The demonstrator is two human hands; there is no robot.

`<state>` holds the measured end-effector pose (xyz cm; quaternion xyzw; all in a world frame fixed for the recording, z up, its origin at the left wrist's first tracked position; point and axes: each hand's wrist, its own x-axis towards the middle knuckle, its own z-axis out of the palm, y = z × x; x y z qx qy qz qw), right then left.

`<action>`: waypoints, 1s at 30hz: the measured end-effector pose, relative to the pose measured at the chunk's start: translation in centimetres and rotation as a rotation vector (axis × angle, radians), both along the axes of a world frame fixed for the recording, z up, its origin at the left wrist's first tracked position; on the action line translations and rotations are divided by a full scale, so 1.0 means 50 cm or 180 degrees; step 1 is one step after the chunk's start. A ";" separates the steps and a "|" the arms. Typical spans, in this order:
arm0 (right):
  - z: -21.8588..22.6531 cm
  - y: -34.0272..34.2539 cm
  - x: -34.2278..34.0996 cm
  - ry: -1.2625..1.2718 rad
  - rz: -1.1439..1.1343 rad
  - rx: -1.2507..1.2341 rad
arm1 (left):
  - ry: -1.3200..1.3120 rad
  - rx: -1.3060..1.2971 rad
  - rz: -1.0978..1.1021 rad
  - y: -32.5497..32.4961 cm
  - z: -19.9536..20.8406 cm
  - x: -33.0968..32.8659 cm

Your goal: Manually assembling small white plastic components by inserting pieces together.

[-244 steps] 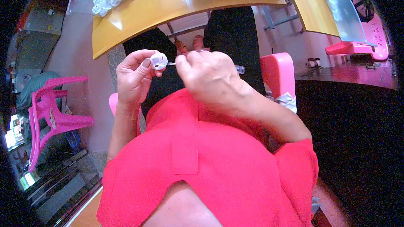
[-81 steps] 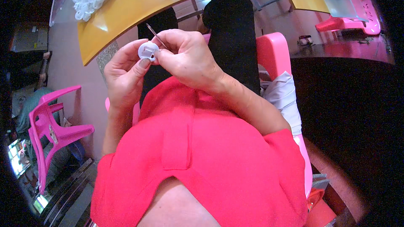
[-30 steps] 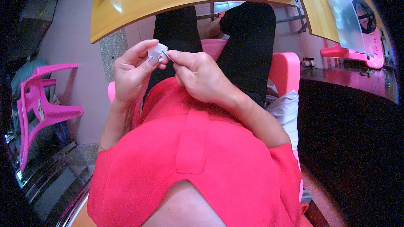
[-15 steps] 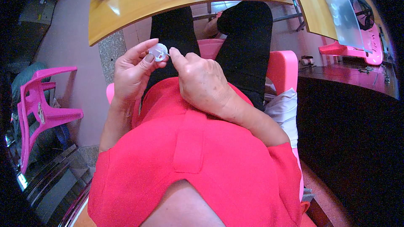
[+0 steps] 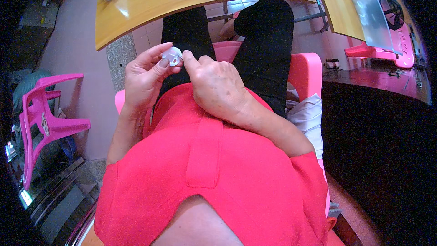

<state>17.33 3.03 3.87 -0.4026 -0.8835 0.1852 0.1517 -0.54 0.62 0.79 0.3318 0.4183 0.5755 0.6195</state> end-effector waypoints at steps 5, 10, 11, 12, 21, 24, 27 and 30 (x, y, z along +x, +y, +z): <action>0.005 0.002 -0.003 -0.0259 0.0090 0.0003 | 0.0339 0.0096 -0.0009 -0.003 -0.002 0.002; 0.010 0.001 -0.006 -0.0412 0.0133 0.0024 | 0.0456 0.0246 -0.0116 -0.006 -0.004 0.000; 0.012 0.002 -0.006 -0.0461 0.0176 0.0029 | 0.0456 0.0244 -0.0123 -0.006 -0.007 0.000; 0.015 0.002 -0.005 -0.0459 0.0176 0.0026 | 0.0574 0.0328 -0.0157 -0.007 -0.010 -0.001; 0.045 0.042 0.022 -0.0573 0.0832 -0.0450 | 0.0738 0.0623 -0.0450 -0.007 -0.012 -0.010; 0.036 0.035 0.021 -0.0505 0.0683 -0.0412 | 0.0573 0.0431 -0.0437 -0.006 -0.013 -0.010; 0.039 0.024 0.020 -0.0207 0.0462 -0.0226 | 0.0191 0.0236 -0.0344 0.000 -0.006 -0.009; 0.046 0.019 0.021 -0.0352 0.0268 -0.0136 | -0.0128 0.0101 -0.0264 0.004 -0.003 -0.013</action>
